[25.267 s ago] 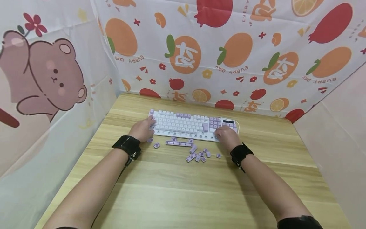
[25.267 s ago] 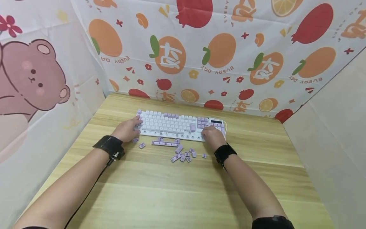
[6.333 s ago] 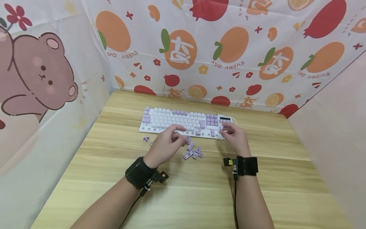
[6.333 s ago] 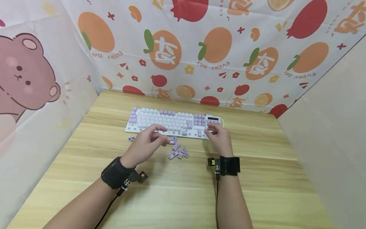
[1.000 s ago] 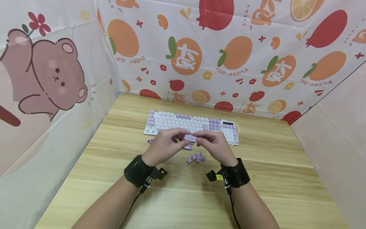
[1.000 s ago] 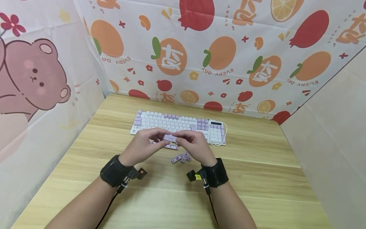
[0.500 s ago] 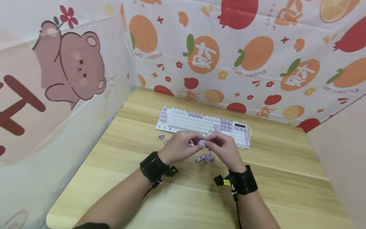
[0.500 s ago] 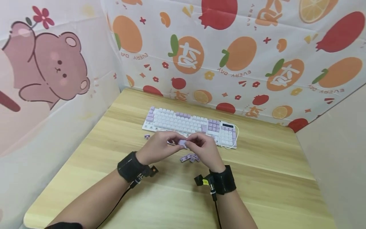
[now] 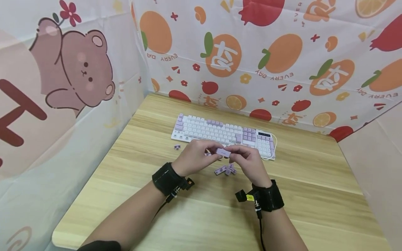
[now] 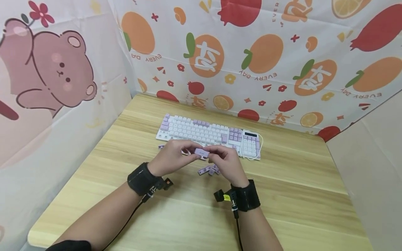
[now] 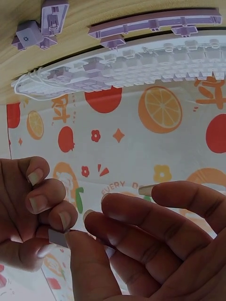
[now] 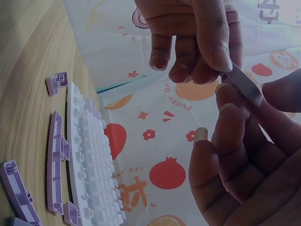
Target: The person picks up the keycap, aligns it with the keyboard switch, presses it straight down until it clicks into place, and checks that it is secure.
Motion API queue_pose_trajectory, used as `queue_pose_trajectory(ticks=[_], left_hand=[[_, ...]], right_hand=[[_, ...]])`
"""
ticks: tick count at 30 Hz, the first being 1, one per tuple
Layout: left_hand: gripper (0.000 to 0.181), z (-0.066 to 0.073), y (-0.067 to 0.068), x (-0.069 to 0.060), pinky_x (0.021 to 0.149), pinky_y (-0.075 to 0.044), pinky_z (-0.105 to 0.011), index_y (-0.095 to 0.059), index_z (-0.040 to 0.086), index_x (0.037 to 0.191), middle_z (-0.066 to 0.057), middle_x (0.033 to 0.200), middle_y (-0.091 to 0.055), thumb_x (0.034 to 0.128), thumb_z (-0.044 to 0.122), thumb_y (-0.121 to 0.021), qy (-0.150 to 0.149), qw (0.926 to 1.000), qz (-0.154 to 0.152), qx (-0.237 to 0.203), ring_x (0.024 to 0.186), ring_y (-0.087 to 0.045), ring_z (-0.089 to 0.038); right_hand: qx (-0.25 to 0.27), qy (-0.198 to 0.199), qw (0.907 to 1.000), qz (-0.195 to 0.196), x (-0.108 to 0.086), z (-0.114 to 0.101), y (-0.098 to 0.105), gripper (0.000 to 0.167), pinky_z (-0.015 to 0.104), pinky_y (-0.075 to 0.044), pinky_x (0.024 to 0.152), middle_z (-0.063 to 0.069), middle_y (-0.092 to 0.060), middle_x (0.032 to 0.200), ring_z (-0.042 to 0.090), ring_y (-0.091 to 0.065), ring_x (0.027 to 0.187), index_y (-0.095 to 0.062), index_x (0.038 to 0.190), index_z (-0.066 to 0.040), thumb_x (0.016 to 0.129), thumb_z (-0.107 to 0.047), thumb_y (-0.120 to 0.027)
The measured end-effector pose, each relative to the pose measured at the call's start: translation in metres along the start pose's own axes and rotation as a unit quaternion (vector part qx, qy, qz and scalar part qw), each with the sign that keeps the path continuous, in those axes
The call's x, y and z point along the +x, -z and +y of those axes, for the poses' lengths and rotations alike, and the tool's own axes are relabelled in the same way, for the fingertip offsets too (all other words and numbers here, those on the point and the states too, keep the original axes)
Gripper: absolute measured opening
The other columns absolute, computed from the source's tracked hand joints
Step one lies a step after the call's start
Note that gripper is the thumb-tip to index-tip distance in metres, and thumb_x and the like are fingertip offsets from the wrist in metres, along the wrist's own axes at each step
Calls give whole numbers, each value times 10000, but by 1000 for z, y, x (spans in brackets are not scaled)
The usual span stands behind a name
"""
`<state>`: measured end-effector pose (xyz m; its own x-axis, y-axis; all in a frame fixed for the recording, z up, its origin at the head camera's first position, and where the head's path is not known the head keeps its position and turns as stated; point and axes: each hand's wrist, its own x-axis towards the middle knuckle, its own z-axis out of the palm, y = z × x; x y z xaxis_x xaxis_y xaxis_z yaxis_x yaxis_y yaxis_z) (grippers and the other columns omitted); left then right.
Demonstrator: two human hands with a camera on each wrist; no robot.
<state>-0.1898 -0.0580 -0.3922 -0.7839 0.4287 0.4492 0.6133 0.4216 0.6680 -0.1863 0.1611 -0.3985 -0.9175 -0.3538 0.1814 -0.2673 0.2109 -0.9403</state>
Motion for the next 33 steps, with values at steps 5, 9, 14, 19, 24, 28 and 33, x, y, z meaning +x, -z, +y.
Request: queue_pose_trajectory(ticks=[5,9,14,19,24,28,33], left_hand=[[209,-3,-1,0,668,-561,-306,-744,121,1075,47,855,-728,866,137,-745,17,10000,-55,-34,744,-630,-18],[224,-3,-3,-1,670,-564,-301,-740,118,1092,44,871,-733,870,144,-745,48,10000,-38,-68,750,-634,-15],[223,-2,-6,-2,704,-566,-276,-740,126,1110,60,897,-729,894,183,-730,-18,9998,-78,-189,749,-611,-12],[227,0,-8,-1,724,-566,-260,-743,132,1111,70,882,-726,912,238,-714,-1,9995,-169,-285,744,-607,-8],[229,2,-8,0,728,-571,-269,-749,121,1094,72,804,-700,902,243,-723,215,9992,-195,-287,701,-596,-18],[270,1,-7,0,736,-576,-283,-728,104,1143,59,811,-705,915,245,-708,299,9988,-304,-241,713,-612,-27],[354,-3,2,-2,761,-577,-283,-646,84,1266,24,903,-740,943,226,-669,522,9976,-274,-359,793,-668,-39]], right_hand=[[132,-93,9999,-57,-1,1,1,218,305,-549,778,270,-659,968,199,-630,788,-708,1119,-12,967,-107,-585],[213,-120,9997,-93,-1,3,1,213,322,-556,762,249,-669,984,220,-635,790,-707,1122,-18,963,-119,-608],[48,-195,9998,22,-1,6,0,201,344,-568,746,136,-681,950,199,-637,786,-706,1107,-63,940,-169,-670],[-539,109,9983,180,-4,10,-1,177,288,-547,755,44,-699,990,173,-633,858,-724,1071,-121,916,-205,-710],[-1896,1428,9708,358,-4,12,-2,196,273,-532,826,-3,-704,1024,151,-618,953,-755,1054,-136,866,-190,-762],[-2692,2157,9379,362,0,14,-2,209,272,-533,857,-9,-716,1007,146,-635,975,-757,1054,-118,857,-186,-772],[-3038,2043,9296,417,19,25,14,179,318,-561,811,29,-720,1014,166,-661,931,-736,1046,-101,884,-178,-741]])
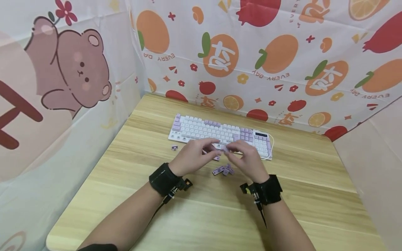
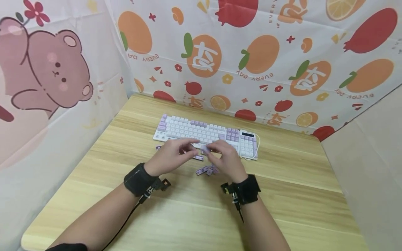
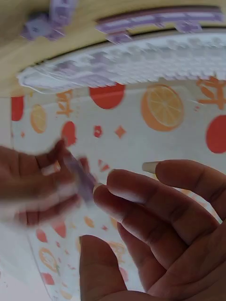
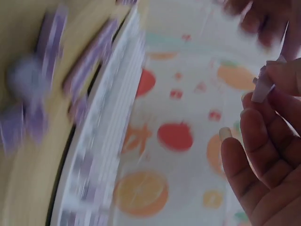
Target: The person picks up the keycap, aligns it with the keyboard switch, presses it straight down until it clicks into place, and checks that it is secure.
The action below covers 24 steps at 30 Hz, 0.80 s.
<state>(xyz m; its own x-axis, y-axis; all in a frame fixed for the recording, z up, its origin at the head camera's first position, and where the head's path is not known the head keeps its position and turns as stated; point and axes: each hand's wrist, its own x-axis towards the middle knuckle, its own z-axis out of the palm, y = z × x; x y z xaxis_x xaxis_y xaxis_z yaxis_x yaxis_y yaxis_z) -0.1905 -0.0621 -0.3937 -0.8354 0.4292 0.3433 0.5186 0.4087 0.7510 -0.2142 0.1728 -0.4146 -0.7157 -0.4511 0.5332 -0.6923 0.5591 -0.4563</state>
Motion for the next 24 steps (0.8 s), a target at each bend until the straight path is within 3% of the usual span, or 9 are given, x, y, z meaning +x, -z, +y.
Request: queue_pose_trajectory(ticks=[5,8,11,14,18,24], left_hand=[[325,-2,17,-4,697,-551,-272,-642,124,1262,40,885,-722,952,220,-653,317,9988,351,-80,768,-648,-76],[314,-3,22,-6,671,-543,-278,-648,128,1250,36,877,-716,953,230,-654,397,9985,369,-86,756,-634,-86],[301,-4,22,-6,661,-543,-270,-655,123,1235,40,868,-713,954,232,-655,361,9990,276,-27,748,-629,-77],[283,-5,19,-5,668,-544,-260,-665,119,1217,39,857,-713,955,226,-652,265,9994,213,55,743,-630,-64],[266,-3,16,-1,682,-546,-249,-675,111,1197,44,843,-716,955,217,-648,151,9997,171,131,737,-636,-47],[255,0,12,4,675,-537,-237,-688,106,1177,51,820,-715,944,204,-662,26,9997,117,224,716,-629,-31]], right_hand=[[-572,-1268,9900,237,21,47,11,235,390,-552,808,77,-681,1064,221,-638,939,-722,1096,-66,898,-192,-726],[-817,-1669,9820,-349,31,68,7,258,394,-540,815,91,-666,1047,238,-627,936,-717,1120,-35,912,-186,-709],[-1054,-1556,9751,-1178,36,81,-3,228,367,-549,815,81,-687,1007,212,-641,916,-735,1091,-36,912,-175,-709],[-1215,-1292,9705,-1636,38,87,-14,169,345,-556,810,63,-710,966,182,-658,887,-760,1043,-60,898,-138,-720],[-1401,-1150,9683,-1717,37,90,-21,121,335,-554,801,27,-718,920,160,-657,866,-783,989,-106,876,-107,-740],[-1665,-1255,9623,-1745,35,91,-21,121,342,-552,827,34,-702,942,186,-652,904,-786,992,-107,880,-116,-739]])
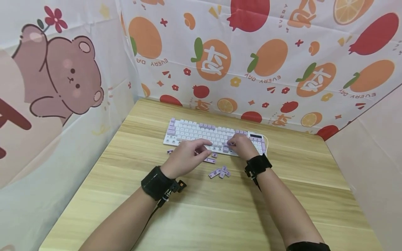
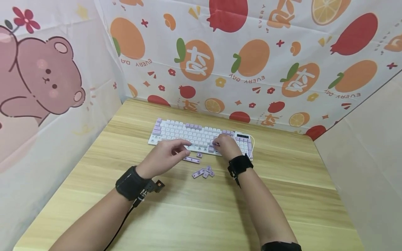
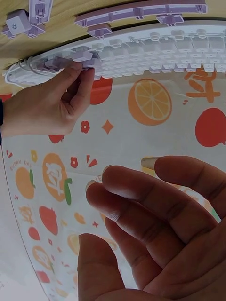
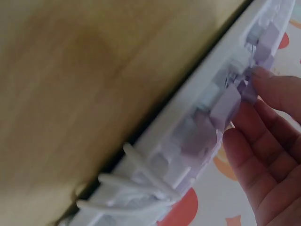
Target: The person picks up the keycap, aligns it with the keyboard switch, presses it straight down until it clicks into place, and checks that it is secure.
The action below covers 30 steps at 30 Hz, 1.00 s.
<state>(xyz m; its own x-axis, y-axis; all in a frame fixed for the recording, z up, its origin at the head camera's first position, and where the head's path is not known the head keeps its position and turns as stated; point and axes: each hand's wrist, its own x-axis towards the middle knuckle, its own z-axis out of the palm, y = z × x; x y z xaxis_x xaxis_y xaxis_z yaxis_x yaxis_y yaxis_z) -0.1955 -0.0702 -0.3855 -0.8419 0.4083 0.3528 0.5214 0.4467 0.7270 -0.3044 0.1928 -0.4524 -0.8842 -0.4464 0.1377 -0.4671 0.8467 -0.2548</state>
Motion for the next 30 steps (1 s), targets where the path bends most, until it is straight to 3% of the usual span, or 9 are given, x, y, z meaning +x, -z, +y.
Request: queue_pose_trajectory(ticks=[4,9,15,23,30], left_hand=[[248,1,-2,1,686,-542,-241,-692,106,1169,19,833,-726,943,201,-662,-29,10000,-38,10,720,-632,-31],[237,3,-3,2,694,-543,-245,-697,116,1161,10,849,-735,946,207,-659,15,9999,-109,21,733,-636,-26],[214,1,-5,2,656,-526,-245,-701,128,1139,71,809,-708,944,208,-664,39,9998,-171,-13,704,-617,-34],[220,0,-8,2,693,-531,-244,-701,134,1142,97,817,-712,949,232,-660,-69,9998,-184,12,730,-628,-7],[196,-3,-11,1,708,-536,-248,-707,134,1123,64,849,-723,947,208,-662,4,9997,-247,-9,750,-633,-16]], right_hand=[[-52,-63,9999,-94,-3,-2,-1,144,333,-557,822,39,-676,965,184,-645,908,-779,1025,-95,893,-108,-725],[-240,144,9996,69,-6,-2,-2,169,322,-565,793,42,-666,954,184,-656,892,-778,1044,-95,889,-67,-718],[-659,380,9971,73,-9,-1,-9,231,283,-557,746,11,-647,926,133,-625,832,-772,1074,-112,894,-2,-677],[-1268,939,9865,439,-12,1,-13,256,293,-560,766,16,-645,967,152,-633,860,-760,1104,-129,911,2,-655],[-967,1010,9889,496,-14,7,-16,323,299,-564,796,23,-678,987,177,-662,919,-757,1113,-134,859,53,-686]])
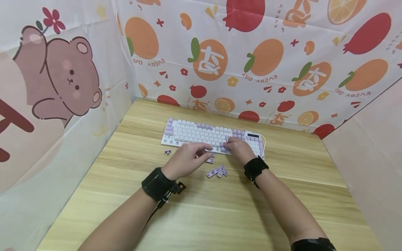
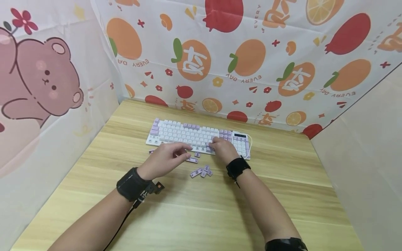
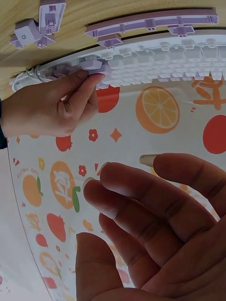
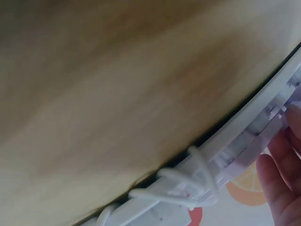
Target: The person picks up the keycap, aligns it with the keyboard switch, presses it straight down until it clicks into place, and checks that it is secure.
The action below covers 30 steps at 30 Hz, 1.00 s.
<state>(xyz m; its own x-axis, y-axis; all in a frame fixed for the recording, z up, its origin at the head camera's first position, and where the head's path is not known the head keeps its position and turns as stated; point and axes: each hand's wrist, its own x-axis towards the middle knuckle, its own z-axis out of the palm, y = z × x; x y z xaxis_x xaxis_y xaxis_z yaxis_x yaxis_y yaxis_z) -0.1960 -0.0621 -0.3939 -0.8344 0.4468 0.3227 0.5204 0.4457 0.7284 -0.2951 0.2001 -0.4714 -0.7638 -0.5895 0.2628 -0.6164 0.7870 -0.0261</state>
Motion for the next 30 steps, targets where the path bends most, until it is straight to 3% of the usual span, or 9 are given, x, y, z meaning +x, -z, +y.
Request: queue_pose_trajectory(ticks=[9,17,30], left_hand=[[145,-9,-3,1,769,-552,-345,-717,151,1062,85,835,-701,952,221,-654,67,9999,-38,98,764,-628,-35],[167,-16,-3,2,817,-547,-412,-716,158,1087,65,904,-703,955,234,-648,287,9995,-141,79,832,-629,-73],[163,-15,-3,2,815,-550,-396,-714,153,1085,66,903,-704,954,226,-648,265,9994,-200,90,830,-630,-61]], right_hand=[[644,-400,9965,-349,6,5,4,291,295,-551,797,-6,-673,965,137,-634,891,-760,1115,-171,897,4,-679],[573,-175,9975,-380,9,7,10,268,273,-537,784,-17,-653,943,128,-605,872,-765,1097,-185,890,-27,-702],[1164,-541,9894,-685,13,11,11,214,324,-551,836,38,-680,999,188,-643,953,-762,1102,-132,931,-56,-658]])
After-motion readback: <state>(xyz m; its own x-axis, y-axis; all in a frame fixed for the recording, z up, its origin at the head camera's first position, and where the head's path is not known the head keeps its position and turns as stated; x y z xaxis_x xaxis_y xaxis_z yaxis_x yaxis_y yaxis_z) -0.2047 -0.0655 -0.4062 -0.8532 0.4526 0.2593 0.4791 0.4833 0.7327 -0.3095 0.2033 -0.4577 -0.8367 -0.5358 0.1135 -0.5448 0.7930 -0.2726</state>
